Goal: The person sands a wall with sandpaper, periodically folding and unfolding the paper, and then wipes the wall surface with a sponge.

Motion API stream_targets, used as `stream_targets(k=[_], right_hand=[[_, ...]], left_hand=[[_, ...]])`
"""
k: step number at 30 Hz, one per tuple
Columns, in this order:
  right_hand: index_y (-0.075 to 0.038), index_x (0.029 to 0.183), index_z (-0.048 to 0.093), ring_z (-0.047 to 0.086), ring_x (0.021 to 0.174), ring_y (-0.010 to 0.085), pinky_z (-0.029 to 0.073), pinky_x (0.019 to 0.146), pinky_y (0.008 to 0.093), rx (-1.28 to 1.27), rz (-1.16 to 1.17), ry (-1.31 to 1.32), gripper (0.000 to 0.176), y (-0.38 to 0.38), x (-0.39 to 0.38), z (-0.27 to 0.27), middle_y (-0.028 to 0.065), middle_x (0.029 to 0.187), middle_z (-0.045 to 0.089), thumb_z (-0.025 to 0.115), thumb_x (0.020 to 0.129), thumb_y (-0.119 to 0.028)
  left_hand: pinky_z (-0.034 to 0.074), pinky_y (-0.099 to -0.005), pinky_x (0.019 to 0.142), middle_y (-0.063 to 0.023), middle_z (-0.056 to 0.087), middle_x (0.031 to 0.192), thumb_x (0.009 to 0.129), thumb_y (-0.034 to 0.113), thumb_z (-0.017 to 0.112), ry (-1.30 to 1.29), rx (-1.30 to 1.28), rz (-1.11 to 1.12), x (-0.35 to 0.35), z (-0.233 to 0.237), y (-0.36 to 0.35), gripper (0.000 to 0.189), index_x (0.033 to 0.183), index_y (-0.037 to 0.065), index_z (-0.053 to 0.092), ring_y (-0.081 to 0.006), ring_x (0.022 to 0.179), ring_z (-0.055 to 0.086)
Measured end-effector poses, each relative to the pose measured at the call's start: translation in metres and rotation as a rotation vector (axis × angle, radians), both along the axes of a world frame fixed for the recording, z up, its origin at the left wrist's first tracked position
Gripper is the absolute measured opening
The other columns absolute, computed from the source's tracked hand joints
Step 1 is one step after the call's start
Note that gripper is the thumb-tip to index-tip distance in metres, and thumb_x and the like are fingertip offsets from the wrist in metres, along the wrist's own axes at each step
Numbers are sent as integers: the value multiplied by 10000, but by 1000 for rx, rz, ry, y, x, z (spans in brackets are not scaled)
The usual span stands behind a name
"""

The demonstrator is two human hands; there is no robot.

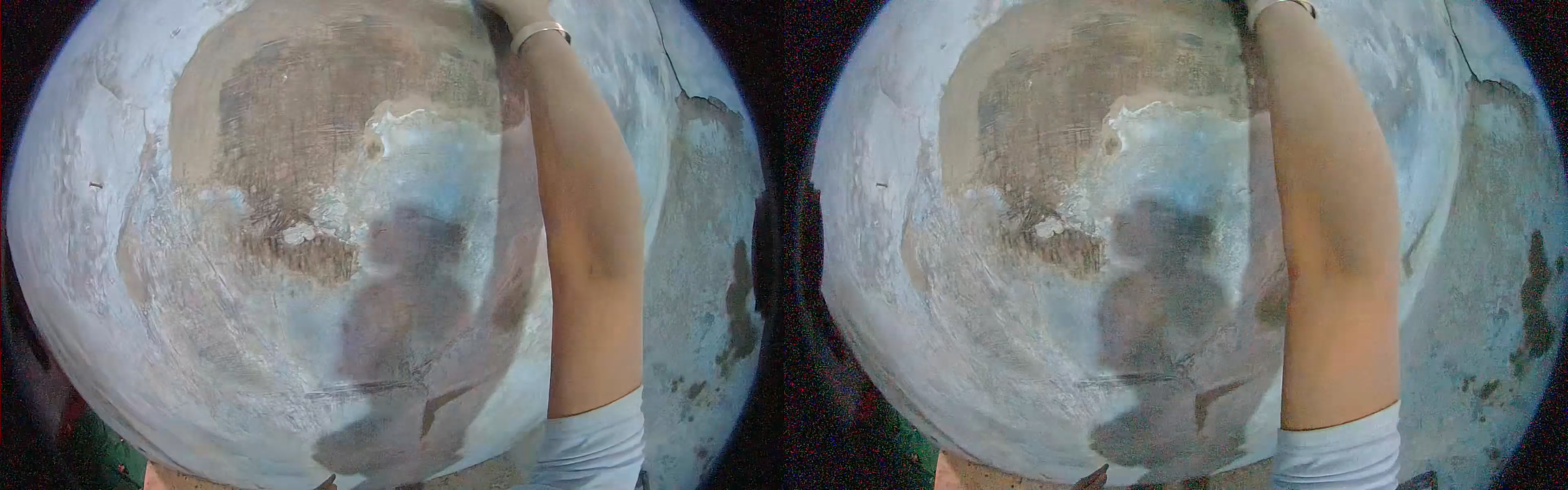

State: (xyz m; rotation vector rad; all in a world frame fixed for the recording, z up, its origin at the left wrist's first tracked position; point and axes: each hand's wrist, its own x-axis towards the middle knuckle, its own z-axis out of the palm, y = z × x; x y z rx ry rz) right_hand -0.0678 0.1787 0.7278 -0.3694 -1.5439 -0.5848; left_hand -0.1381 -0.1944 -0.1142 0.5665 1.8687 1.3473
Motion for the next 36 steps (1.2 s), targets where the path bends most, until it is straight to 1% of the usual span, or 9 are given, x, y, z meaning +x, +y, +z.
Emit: stream_targets(k=[5,12,16,21,23,27,32,35,36], right_hand=[[-261,1642,264,181,1558,457,220,1141,780,449,-98,131,578,-16,-54,-34,149,1703,222,356,1077,-339],[-205,1657,220,185,1547,483,187,1227,650,163,19,197,610,39,-13,12,194,1678,265,355,1073,-316],[-176,1657,223,192,1552,462,177,1247,605,638,88,87,622,0,-55,-22,177,1675,281,378,1060,-250],[-74,1625,297,214,1553,443,182,1260,556,495,223,-152,649,-13,-29,-22,181,1672,297,437,997,-161],[-43,1620,285,214,1558,424,192,1263,528,401,-70,106,661,21,-24,7,190,1678,280,443,990,-167],[-59,1633,251,179,1575,398,181,1262,558,676,78,-13,679,-35,-67,-37,195,1688,251,460,1002,-193],[-258,1377,627,578,1306,297,435,1060,616,957,354,-250,397,-94,-102,-142,85,1405,636,427,1058,-385],[-235,1514,511,517,1373,308,385,1163,476,730,-27,-220,474,-39,-82,-44,88,1526,541,436,1046,-228],[-124,1596,378,205,1568,381,224,1208,648,470,201,-147,512,-52,-53,-35,202,1677,275,345,1090,-191]], left_hand=[[352,-355,1170,-128,558,1494,1047,544,532,-22,1,10,-4,2,-4,692,1586,123,425,-231,1383,485],[360,-369,1164,-132,556,1495,1043,546,539,-30,3,26,-6,12,-11,698,1585,121,427,-245,1384,487],[364,-376,1161,-135,556,1496,1040,548,543,-42,5,38,-5,13,-15,700,1583,120,429,-253,1384,487],[370,-386,1157,-138,554,1497,1037,549,548,-53,10,66,0,14,-22,704,1582,119,430,-263,1385,488],[372,-390,1156,-139,554,1497,1036,550,550,-58,16,75,1,14,-24,706,1582,119,431,-267,1385,489],[376,-398,1152,-142,553,1498,1034,551,554,-73,21,92,4,13,-29,709,1581,118,432,-275,1385,489],[381,-407,1149,-145,552,1498,1030,552,559,-86,36,124,13,5,-38,712,1579,116,434,-285,1386,490],[385,-413,1146,-147,551,1499,1029,553,562,-85,39,146,20,10,-43,715,1579,115,434,-291,1386,491],[386,-415,1145,-148,551,1499,1028,554,563,-88,43,151,22,10,-45,715,1578,115,435,-293,1386,491]])
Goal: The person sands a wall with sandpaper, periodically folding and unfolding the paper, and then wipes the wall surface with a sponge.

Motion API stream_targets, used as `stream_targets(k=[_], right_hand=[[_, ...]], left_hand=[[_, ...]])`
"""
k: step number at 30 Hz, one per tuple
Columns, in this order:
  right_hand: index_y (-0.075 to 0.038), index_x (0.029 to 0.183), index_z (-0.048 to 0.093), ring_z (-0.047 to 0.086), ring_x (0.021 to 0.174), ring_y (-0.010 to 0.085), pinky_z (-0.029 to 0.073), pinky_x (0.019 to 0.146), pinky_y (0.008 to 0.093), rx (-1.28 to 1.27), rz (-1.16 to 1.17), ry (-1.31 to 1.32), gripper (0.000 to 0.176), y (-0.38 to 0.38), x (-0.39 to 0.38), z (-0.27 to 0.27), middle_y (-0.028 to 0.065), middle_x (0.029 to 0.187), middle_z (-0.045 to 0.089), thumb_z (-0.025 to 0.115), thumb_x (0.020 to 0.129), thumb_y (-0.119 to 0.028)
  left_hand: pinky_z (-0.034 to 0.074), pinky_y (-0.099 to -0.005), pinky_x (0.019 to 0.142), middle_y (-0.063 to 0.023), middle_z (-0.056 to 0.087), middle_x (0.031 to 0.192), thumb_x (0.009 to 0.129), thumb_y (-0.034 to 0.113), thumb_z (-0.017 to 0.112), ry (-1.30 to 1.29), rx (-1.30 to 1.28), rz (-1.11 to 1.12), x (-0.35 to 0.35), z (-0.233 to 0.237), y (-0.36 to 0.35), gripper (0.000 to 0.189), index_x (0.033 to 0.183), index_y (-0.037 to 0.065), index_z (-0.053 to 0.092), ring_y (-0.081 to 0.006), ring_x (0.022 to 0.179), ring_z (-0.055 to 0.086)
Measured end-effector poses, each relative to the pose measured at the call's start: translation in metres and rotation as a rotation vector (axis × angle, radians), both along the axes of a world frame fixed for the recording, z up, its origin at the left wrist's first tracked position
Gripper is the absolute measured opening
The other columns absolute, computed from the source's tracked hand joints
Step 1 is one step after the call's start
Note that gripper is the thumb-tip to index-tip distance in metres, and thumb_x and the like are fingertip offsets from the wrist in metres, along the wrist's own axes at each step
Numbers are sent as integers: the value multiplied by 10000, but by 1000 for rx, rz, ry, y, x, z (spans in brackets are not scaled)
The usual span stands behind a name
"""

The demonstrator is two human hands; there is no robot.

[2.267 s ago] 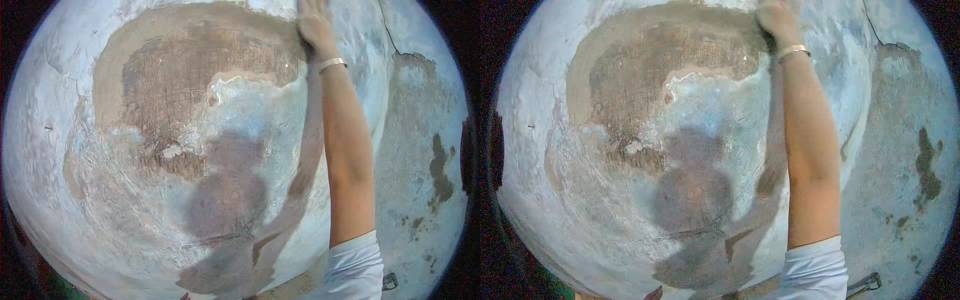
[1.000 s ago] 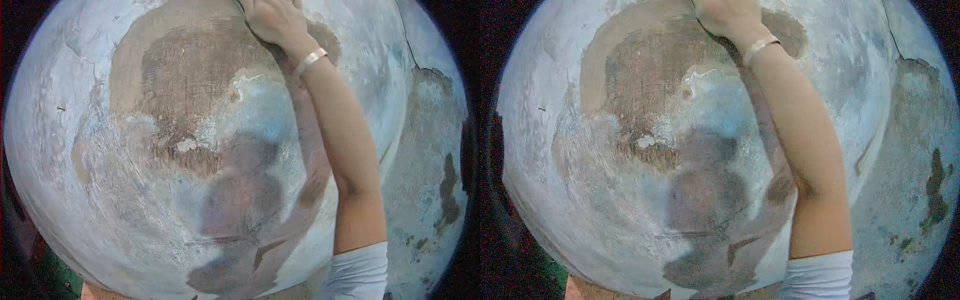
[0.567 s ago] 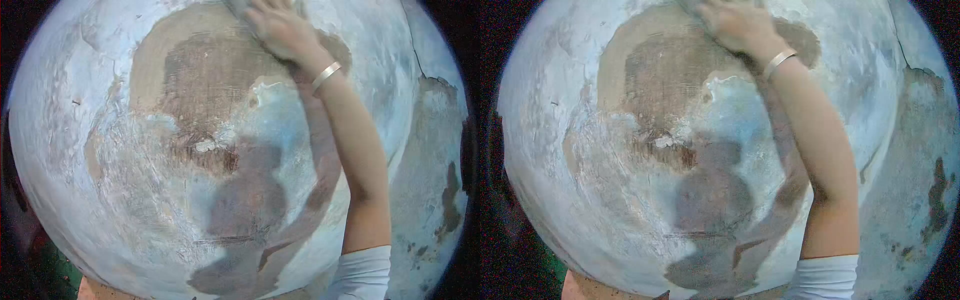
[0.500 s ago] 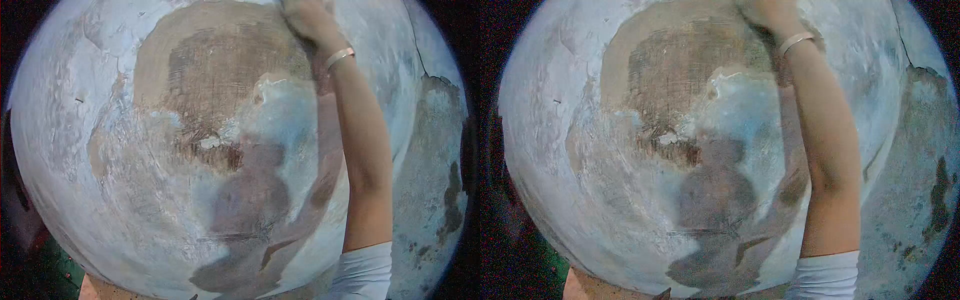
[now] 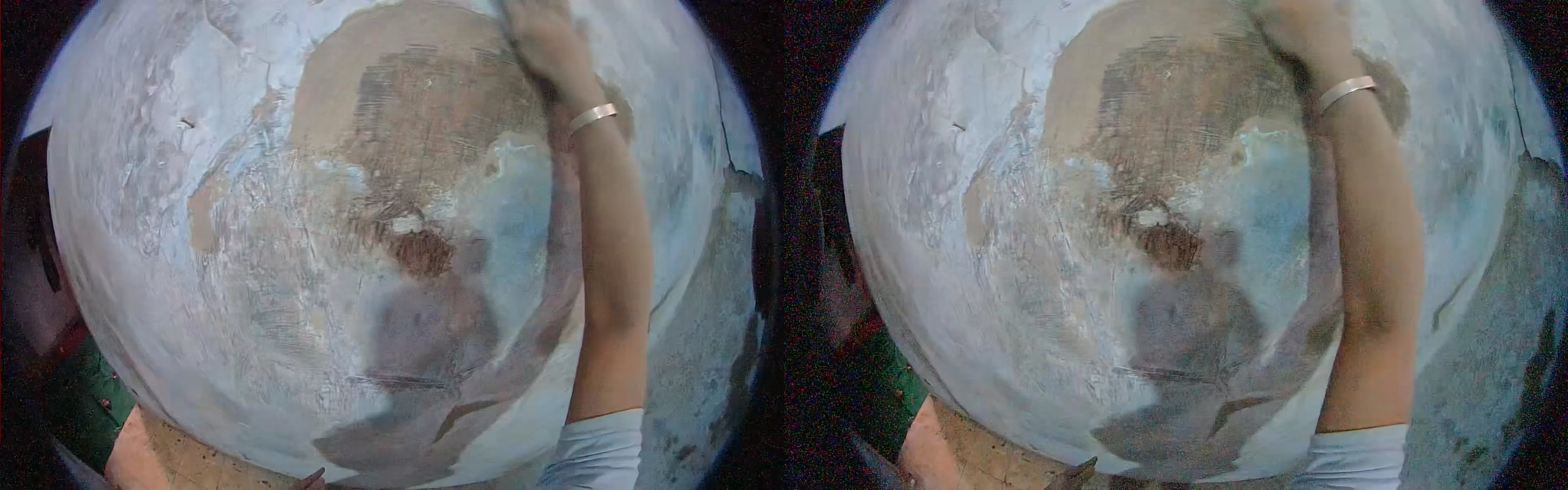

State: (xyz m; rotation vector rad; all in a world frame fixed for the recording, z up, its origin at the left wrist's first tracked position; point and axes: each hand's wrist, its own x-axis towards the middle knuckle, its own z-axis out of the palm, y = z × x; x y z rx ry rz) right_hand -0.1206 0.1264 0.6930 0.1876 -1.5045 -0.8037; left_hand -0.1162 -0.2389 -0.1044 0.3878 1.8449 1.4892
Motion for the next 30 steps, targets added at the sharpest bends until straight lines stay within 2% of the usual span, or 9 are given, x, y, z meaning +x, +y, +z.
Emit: stream_targets(k=[4,9,12,13,17,20,21,27,30], right_hand=[[-151,1602,371,250,1552,385,227,1209,634,81,-127,336,555,14,-26,8,130,1671,329,414,1052,-213],[-350,1583,397,156,1594,224,71,1286,575,318,-39,-464,506,-74,-62,-162,-33,1707,256,321,1098,-474],[-363,1595,365,160,1592,207,48,1286,581,400,-74,-486,510,-65,-58,-131,-36,1703,267,319,1100,-481],[-286,1433,588,400,1489,225,267,1225,585,458,80,-200,427,-55,-65,-100,23,1571,499,465,1047,-422],[-209,1568,416,344,1501,346,237,1190,679,-164,14,138,539,-13,-42,17,84,1638,386,437,1040,-314],[-130,1631,308,228,1550,437,177,1207,677,-18,-45,257,689,-52,-35,-31,209,1656,317,495,971,-199],[-238,1329,638,534,1355,306,379,1046,730,36,-72,332,374,-48,-72,-60,30,1467,586,478,1025,-383],[-359,1454,577,294,1551,240,235,1277,515,450,188,-806,455,-87,-76,-347,-6,1597,473,577,999,-369],[-323,1356,649,371,1507,244,206,1270,543,396,371,-679,415,-77,-72,-288,22,1581,488,605,944,-323]], left_hand=[[390,-423,1142,-151,550,1499,1026,555,567,-12,12,27,4,-1,-4,718,1577,114,436,-301,1387,492],[396,-432,1138,-154,548,1500,1022,556,572,-20,30,59,10,3,-9,722,1576,113,438,-311,1387,493],[399,-438,1136,-156,548,1501,1021,557,575,-19,30,85,17,8,-15,724,1575,112,439,-317,1388,493],[400,-440,1135,-156,547,1501,1020,558,576,-19,29,95,20,8,-18,725,1575,112,439,-319,1388,493],[404,-448,1132,-159,546,1501,1018,559,580,-29,39,133,27,6,-25,728,1574,111,440,-327,1388,494],[407,-454,1129,-161,546,1502,1016,560,583,-43,41,156,34,2,-32,730,1573,110,441,-333,1388,495],[408,-456,1129,-162,545,1502,1015,560,584,-45,44,162,36,1,-33,731,1573,110,441,-335,1389,495],[415,-467,1124,-166,544,1503,1011,562,590,-60,57,189,48,4,-44,736,1572,108,443,-347,1389,496],[418,-473,1121,-168,543,1503,1009,563,593,-71,49,209,55,12,-51,738,1571,108,444,-353,1389,497]])
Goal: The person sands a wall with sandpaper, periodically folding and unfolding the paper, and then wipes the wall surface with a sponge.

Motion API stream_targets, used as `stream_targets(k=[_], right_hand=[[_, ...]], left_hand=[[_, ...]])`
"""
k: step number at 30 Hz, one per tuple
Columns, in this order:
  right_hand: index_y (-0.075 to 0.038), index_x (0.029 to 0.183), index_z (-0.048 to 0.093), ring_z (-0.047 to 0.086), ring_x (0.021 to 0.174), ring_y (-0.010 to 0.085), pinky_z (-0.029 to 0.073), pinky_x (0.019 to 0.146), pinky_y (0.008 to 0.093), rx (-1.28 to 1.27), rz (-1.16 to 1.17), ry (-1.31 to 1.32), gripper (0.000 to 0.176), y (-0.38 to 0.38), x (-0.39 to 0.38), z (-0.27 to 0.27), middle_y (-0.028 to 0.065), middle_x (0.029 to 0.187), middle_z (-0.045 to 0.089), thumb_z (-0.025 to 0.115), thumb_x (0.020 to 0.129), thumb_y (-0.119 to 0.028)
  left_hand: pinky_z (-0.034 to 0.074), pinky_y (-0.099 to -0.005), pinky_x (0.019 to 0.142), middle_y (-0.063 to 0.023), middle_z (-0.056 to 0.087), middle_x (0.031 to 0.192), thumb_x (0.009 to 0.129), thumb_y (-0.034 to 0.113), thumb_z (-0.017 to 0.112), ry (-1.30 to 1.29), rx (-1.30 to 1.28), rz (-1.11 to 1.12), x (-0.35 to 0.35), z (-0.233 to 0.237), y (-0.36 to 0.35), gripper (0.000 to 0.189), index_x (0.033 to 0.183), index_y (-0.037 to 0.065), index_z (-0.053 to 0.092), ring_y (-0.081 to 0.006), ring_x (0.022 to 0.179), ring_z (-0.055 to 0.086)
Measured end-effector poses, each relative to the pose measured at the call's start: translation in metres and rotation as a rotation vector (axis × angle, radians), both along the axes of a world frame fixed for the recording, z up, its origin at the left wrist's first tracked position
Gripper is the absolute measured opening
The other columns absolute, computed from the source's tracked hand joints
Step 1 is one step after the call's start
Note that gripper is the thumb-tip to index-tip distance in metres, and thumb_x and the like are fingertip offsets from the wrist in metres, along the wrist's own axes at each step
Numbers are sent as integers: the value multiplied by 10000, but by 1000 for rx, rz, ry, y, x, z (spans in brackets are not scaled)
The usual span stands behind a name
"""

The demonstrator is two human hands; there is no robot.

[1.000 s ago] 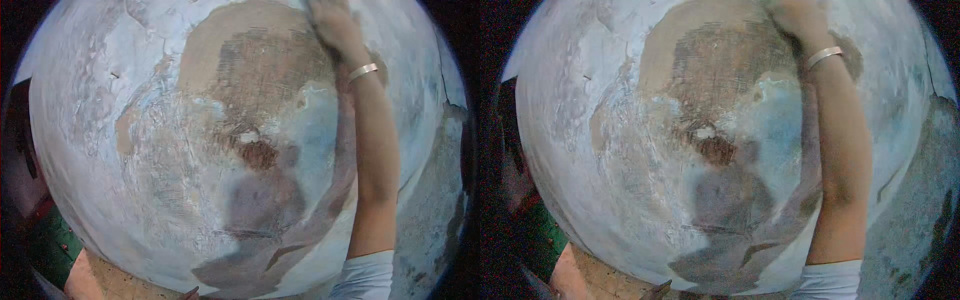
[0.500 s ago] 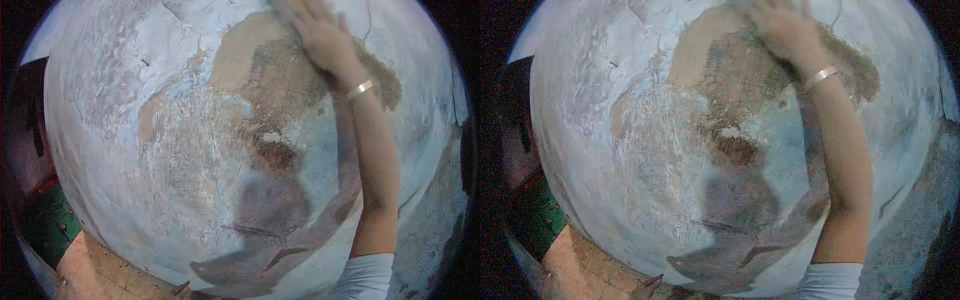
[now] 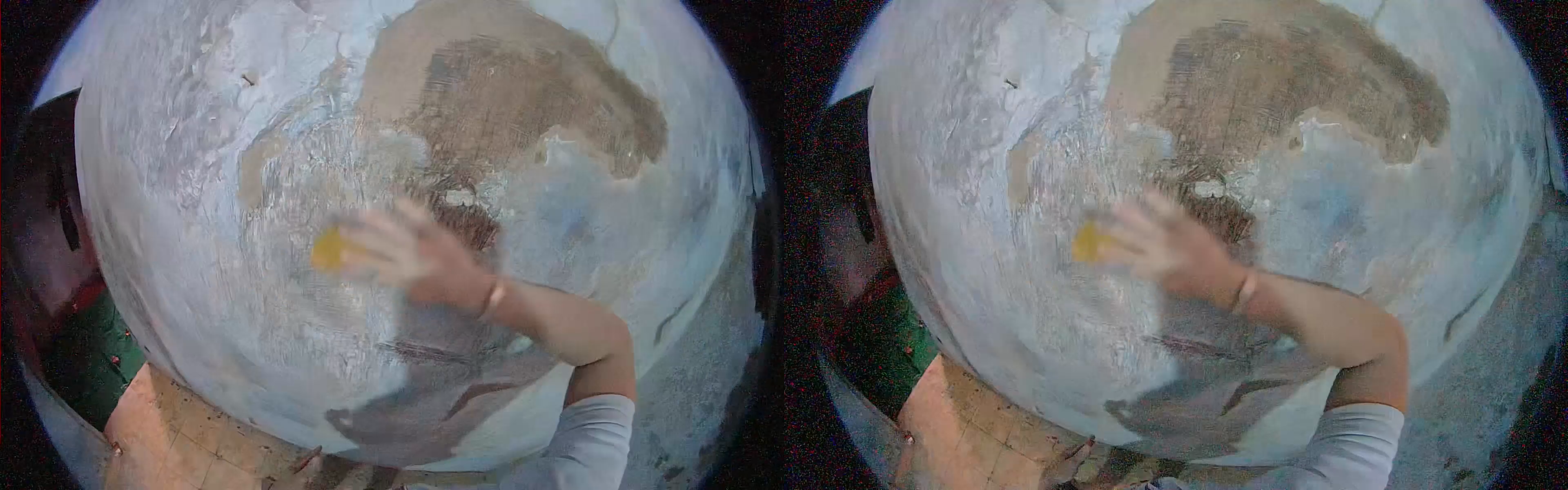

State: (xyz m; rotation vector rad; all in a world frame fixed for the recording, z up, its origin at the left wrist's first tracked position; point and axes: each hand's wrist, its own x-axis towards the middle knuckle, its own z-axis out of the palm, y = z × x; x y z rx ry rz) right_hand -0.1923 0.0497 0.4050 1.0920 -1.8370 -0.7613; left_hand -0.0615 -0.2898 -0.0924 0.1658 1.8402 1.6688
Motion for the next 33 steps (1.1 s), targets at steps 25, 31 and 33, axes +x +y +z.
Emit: stream_targets(k=[25,31,33], right_hand=[[-205,1559,453,296,1535,315,81,1206,730,-993,-1232,-539,521,35,298,-498,56,1574,467,425,1074,-395],[-48,1428,537,637,1075,425,472,1007,532,-1816,-1587,-471,432,-47,494,-591,226,1171,677,428,1059,-244],[6,1350,588,652,1064,385,486,982,469,-2194,-1499,-375,467,-86,534,-595,244,1162,688,419,1068,-326]], left_hand=[[388,-371,1132,-146,489,1566,1056,540,507,-4,-153,-469,19,42,56,690,1568,81,444,-258,1393,505],[345,-349,1167,-154,518,1542,1042,576,517,53,-323,-726,43,68,51,719,1536,56,485,-257,1412,475],[316,-356,1193,-134,500,1566,1053,564,501,102,-365,-771,44,70,48,719,1533,30,479,-254,1456,435]])
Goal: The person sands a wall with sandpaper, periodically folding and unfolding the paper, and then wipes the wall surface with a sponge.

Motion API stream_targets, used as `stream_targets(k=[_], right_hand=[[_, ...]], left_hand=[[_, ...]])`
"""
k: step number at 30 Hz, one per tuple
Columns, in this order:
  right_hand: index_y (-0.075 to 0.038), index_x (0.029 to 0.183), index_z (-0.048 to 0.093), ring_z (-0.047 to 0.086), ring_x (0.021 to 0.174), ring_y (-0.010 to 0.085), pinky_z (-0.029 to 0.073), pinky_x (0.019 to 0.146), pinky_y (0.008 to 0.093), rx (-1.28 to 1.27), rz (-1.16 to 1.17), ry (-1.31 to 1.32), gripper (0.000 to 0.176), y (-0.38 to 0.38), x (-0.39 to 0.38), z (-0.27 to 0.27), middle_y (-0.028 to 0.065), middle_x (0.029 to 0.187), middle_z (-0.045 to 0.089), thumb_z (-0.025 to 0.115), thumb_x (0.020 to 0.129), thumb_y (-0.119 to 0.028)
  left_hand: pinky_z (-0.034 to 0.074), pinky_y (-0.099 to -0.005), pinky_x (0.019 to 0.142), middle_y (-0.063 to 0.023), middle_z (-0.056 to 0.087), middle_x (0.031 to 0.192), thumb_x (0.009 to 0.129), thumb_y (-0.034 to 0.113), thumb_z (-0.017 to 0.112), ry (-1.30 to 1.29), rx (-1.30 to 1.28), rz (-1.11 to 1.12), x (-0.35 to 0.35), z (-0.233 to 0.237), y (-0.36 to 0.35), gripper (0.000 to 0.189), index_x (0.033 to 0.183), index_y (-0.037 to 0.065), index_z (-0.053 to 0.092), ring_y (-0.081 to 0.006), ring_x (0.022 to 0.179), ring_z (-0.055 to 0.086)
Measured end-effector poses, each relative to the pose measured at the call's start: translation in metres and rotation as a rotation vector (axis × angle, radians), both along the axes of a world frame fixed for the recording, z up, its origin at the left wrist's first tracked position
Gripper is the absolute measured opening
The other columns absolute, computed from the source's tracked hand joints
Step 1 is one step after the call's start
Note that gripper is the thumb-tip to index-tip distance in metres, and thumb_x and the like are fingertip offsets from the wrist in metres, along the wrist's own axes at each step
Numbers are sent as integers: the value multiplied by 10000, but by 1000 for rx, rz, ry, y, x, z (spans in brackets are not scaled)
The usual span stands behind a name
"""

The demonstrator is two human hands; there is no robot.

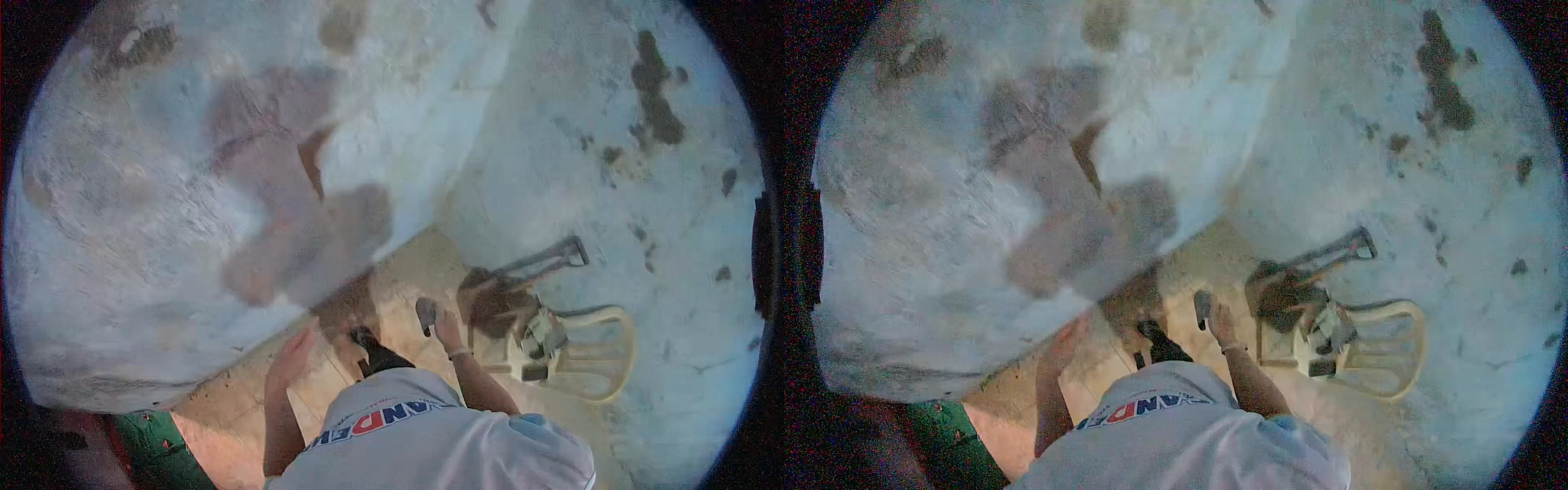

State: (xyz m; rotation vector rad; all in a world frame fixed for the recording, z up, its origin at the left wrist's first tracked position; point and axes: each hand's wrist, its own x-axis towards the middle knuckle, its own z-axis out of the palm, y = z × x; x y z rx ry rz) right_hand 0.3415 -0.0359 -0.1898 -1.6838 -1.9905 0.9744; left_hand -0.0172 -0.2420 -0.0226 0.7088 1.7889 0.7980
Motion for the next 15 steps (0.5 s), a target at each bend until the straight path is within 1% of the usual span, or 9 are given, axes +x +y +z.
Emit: stream_targets(k=[1,2,4,6,8,9,11,13,15], right_hand=[[32,1295,629,656,1095,357,473,1001,432,-81,-44,92,543,-17,8,18,258,1179,692,410,1079,-416],[59,1239,671,659,1126,329,461,1020,394,-165,-87,184,642,-35,14,28,271,1197,697,402,1090,-505],[49,1240,676,659,1081,250,475,1000,399,-459,-121,534,628,-67,20,20,179,1157,720,412,1092,-501],[23,1189,698,659,1015,198,506,906,362,-665,-98,912,594,-111,-5,46,97,1089,722,429,1094,-499],[-2,1168,691,647,959,143,513,820,318,-678,126,775,560,-151,-15,94,60,1033,706,434,1098,-494],[-8,1168,687,642,950,129,508,800,304,-783,140,791,556,-167,-25,117,48,1037,703,431,1100,-497],[-21,1167,680,631,930,99,498,762,278,-983,180,828,549,-191,-34,150,23,1047,696,424,1102,-503],[-37,1186,674,624,924,88,486,756,264,-1062,211,884,545,-194,-32,117,11,1052,696,430,1098,-516],[-35,1143,679,619,903,95,492,769,269,-1056,229,891,555,-195,-28,122,16,1018,692,417,1100,-522]], left_hand=[[304,-367,1204,-122,493,1575,1052,563,501,3,71,-41,-3,-17,-5,724,1532,20,477,-252,1476,414],[295,-379,1212,-110,475,1589,1055,538,513,-85,177,-74,8,-11,-8,708,1543,27,461,-250,1491,390],[285,-398,1221,-92,445,1612,1063,488,527,-196,282,-70,36,-1,-15,685,1569,39,421,-250,1509,361],[282,-414,1224,-78,420,1629,1072,438,535,-231,288,-5,75,4,-32,674,1598,50,371,-256,1512,351],[339,-449,1188,-63,407,1633,1087,370,530,-446,255,133,114,-27,-58,621,1617,104,346,-258,1468,404],[368,-466,1170,-55,401,1635,1095,337,528,-548,246,202,129,-45,-69,602,1626,131,334,-258,1447,431],[450,-476,1119,-90,490,1548,1087,269,541,-760,388,317,163,-65,-97,600,1619,98,323,-257,1381,508],[500,-462,1079,-100,520,1508,1081,245,550,-957,497,394,176,-76,-118,603,1613,77,321,-259,1333,557],[561,-414,989,-115,561,1460,1062,217,582,-915,531,413,182,-62,-135,583,1576,45,368,-246,1249,617]])
